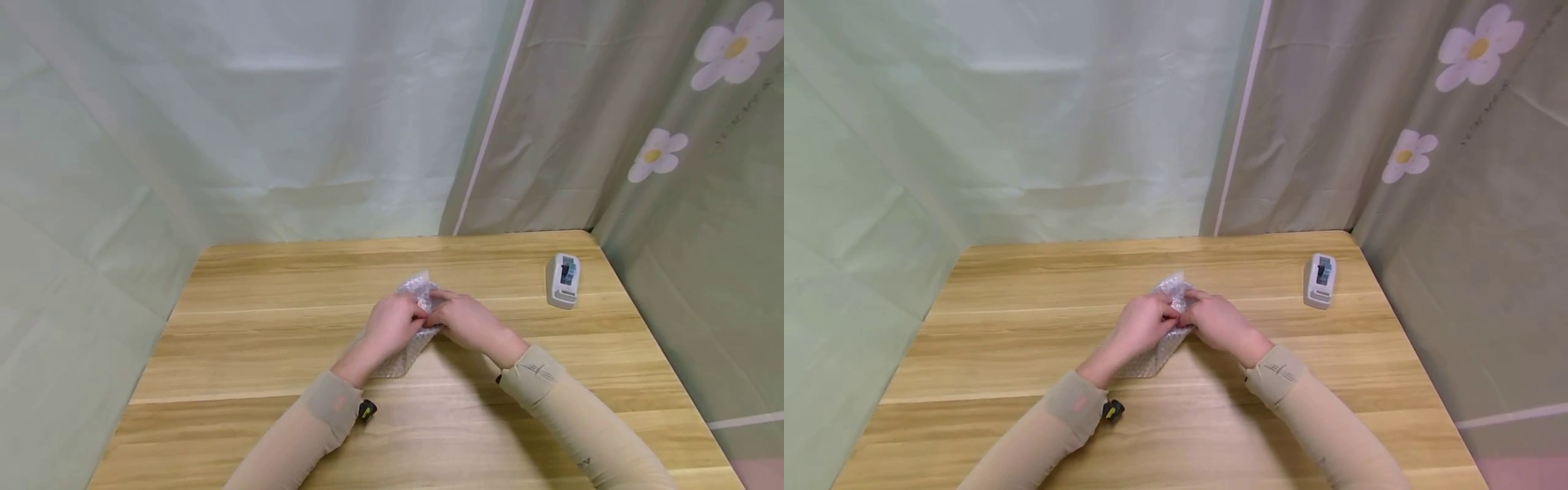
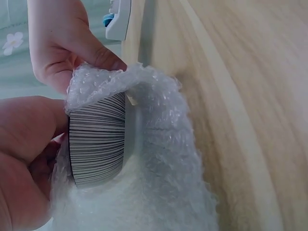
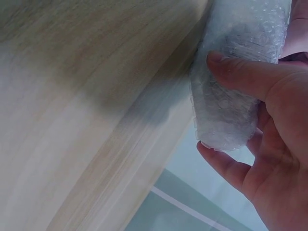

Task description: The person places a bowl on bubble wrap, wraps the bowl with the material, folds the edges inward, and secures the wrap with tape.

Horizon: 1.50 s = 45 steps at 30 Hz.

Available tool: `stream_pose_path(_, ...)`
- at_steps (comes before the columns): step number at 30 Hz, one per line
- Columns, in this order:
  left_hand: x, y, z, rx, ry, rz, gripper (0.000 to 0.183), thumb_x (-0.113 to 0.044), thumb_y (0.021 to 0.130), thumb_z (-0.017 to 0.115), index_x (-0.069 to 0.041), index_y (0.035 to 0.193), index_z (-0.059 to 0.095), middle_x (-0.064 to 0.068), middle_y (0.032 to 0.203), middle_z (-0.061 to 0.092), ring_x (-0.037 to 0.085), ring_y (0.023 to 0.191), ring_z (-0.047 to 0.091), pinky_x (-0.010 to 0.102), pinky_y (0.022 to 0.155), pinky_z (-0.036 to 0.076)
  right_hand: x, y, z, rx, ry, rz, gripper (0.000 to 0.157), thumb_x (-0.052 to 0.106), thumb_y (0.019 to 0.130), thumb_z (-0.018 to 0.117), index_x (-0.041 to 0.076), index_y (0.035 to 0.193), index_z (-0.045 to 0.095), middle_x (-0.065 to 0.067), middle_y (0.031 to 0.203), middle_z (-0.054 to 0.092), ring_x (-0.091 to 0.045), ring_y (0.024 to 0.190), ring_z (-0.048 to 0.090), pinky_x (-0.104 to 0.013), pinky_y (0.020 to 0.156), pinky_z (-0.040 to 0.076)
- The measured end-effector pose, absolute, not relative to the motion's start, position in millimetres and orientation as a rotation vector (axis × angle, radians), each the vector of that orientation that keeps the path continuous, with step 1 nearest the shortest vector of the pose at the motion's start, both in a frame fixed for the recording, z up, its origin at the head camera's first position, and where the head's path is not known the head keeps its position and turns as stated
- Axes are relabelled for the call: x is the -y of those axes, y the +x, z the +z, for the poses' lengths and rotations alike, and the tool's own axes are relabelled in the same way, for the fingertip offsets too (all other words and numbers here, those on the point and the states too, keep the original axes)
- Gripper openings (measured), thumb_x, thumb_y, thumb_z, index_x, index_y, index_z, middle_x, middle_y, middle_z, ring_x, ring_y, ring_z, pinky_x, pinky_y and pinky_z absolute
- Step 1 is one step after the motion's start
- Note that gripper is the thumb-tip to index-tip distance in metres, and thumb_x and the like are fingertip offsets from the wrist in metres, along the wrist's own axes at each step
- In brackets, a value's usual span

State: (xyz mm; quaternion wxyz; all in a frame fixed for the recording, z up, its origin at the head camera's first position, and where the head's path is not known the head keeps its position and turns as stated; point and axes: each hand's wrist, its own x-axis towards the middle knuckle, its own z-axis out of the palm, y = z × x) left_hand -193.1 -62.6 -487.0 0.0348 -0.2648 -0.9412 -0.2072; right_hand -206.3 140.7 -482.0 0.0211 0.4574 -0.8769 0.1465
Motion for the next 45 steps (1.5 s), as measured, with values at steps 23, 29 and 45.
stream_pose_path(23,59,-200,-482,2.988,-0.855,-0.417,0.014,-0.014,0.096,0.076,-0.021,0.091,0.087,-0.005,0.085,0.078,0.018,0.078,0.070,0.037,0.067,0.059,-143,-203,-494,2.680,1.414,0.586,0.027,-0.006,0.091,0.078,0.007,0.114,0.083,-0.016,0.123,0.073,-0.046,0.145,0.048,-0.072,0.115,0.037)
stream_pose_path(29,59,-200,-478,3.055,-0.886,-0.338,0.016,-0.010,0.095,0.071,-0.018,0.090,0.084,-0.002,0.084,0.075,0.019,0.081,0.071,0.039,0.071,0.061,-142,-203,-496,2.647,1.426,0.557,0.028,-0.005,0.093,0.077,0.009,0.117,0.083,-0.023,0.138,0.064,-0.046,0.144,0.048,-0.071,0.115,0.038)
stream_pose_path(45,67,-191,-469,3.054,-1.048,-0.313,0.025,-0.013,0.101,0.062,-0.011,0.078,0.072,0.003,0.078,0.071,0.021,0.072,0.069,0.041,0.070,0.062,-136,-191,-499,2.770,1.297,0.388,0.040,-0.008,0.098,0.065,-0.002,0.138,0.064,-0.017,0.144,0.066,-0.040,0.150,0.043,-0.068,0.121,0.032)
